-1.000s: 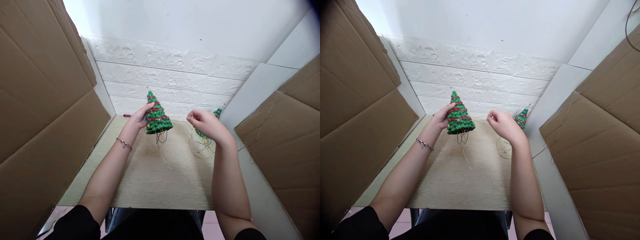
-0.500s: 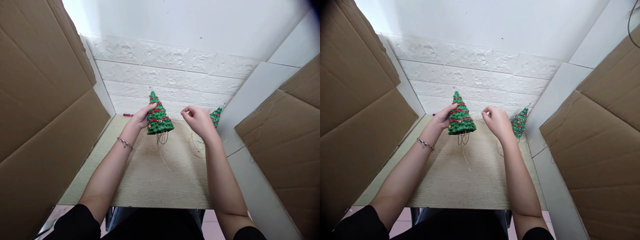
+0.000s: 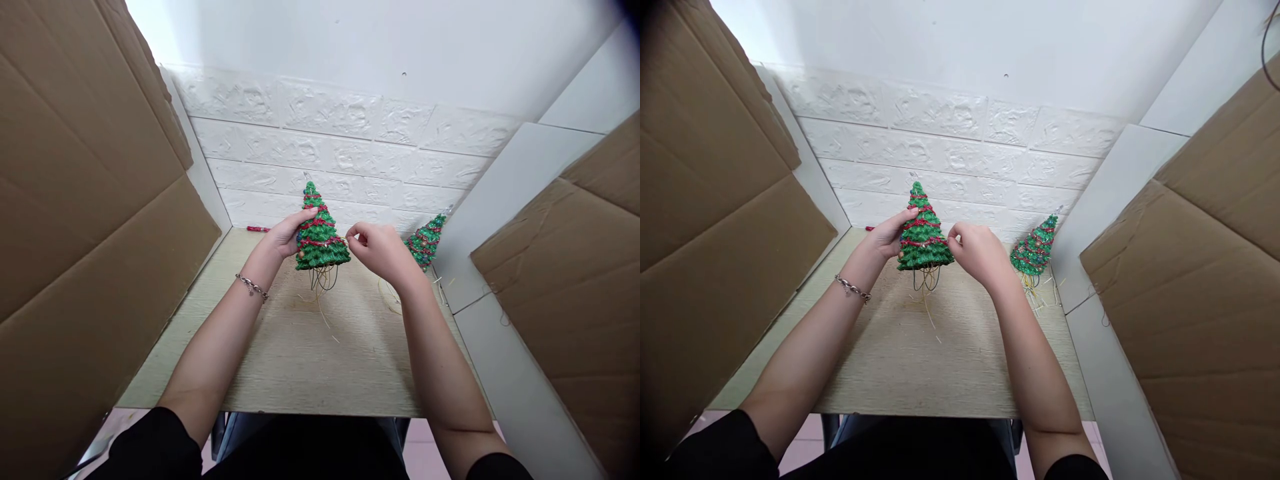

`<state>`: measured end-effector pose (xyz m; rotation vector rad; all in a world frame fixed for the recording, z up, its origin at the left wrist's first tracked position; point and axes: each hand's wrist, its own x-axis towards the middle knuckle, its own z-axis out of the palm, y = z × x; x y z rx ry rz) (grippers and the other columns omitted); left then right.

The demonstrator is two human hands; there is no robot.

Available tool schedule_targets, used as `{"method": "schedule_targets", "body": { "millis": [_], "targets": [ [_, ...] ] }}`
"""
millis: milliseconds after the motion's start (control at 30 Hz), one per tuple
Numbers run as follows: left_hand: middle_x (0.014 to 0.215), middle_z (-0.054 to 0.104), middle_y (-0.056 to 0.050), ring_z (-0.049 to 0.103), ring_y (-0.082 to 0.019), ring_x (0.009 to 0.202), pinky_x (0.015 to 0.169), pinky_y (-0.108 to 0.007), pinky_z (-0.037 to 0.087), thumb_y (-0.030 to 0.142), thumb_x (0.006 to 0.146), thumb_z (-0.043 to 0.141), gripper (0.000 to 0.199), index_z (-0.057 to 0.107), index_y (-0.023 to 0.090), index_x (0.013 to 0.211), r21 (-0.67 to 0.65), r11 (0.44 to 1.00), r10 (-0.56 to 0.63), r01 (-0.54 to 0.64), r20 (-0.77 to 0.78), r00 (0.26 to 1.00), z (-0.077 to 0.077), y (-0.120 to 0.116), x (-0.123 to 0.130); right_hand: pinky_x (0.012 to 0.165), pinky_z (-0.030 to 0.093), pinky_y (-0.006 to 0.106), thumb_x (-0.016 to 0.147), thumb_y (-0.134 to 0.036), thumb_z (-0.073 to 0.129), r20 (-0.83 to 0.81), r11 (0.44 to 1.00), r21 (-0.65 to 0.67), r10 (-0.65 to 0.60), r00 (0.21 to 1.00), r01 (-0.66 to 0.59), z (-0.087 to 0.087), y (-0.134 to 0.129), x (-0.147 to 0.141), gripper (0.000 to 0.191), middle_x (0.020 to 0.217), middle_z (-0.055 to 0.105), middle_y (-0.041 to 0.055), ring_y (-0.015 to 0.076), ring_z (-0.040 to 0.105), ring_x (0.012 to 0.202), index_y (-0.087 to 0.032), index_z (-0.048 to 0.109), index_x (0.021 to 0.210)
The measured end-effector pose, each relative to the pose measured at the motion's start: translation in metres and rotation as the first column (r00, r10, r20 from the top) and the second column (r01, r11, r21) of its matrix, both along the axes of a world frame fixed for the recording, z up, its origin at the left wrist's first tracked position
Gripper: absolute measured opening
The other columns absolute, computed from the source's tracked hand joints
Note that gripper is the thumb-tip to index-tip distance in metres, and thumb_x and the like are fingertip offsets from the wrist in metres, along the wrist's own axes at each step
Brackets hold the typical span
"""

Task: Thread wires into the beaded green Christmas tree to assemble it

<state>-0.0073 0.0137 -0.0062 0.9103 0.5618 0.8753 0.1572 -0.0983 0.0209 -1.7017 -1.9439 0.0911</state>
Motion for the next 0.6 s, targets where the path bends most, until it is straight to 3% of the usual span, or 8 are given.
{"method": "schedule_targets", "body": {
  "millis": [300, 467, 600],
  "targets": [
    [0.072, 0.067, -0.006, 0.062, -0.016, 0.062, 0.061, -0.028, 0.05, 0.027, 0.069, 0.073, 0.02, 0.064, 0.011, 0.077, 0.126, 0.982, -0.139, 0.143, -0.039, 0.99, -0.005, 0.004, -0.002, 0.065, 0.035, 0.024, 0.084, -0.004, 0.046, -0.129, 0.977, 0.168, 0.153, 0.98, -0.13, -0.002, 0.003, 0.005, 0.019, 0.078, 0.057, 0.0008, 0.0153, 0.052, 0.069, -0.014, 0.056, 0.097],
    [0.068, 0.064, -0.004, 0.06, -0.014, 0.059, 0.056, -0.025, 0.048, 0.031, 0.055, 0.084, 0.035, 0.063, 0.011, 0.074, 0.189, 0.965, -0.17, 0.18, -0.068, 0.983, -0.003, 0.001, -0.004, 0.064, 0.035, 0.023, 0.08, -0.002, 0.046, -0.161, 0.979, 0.064, 0.204, 0.966, -0.196, 0.005, -0.007, 0.012, 0.027, 0.073, 0.056, -0.0023, 0.015, 0.053, 0.067, -0.017, 0.056, 0.1],
    [0.072, 0.066, -0.006, 0.062, -0.017, 0.063, 0.06, -0.029, 0.049, 0.028, 0.056, 0.084, 0.036, 0.063, 0.011, 0.08, 0.237, 0.944, -0.199, 0.229, -0.141, 0.97, 0.001, -0.007, -0.002, 0.062, 0.035, 0.023, 0.079, -0.004, 0.046, -0.18, 0.968, 0.001, 0.246, 0.952, -0.25, 0.003, -0.007, 0.007, 0.029, 0.07, 0.054, -0.0037, 0.0149, 0.052, 0.065, -0.018, 0.054, 0.103]
  ]
}}
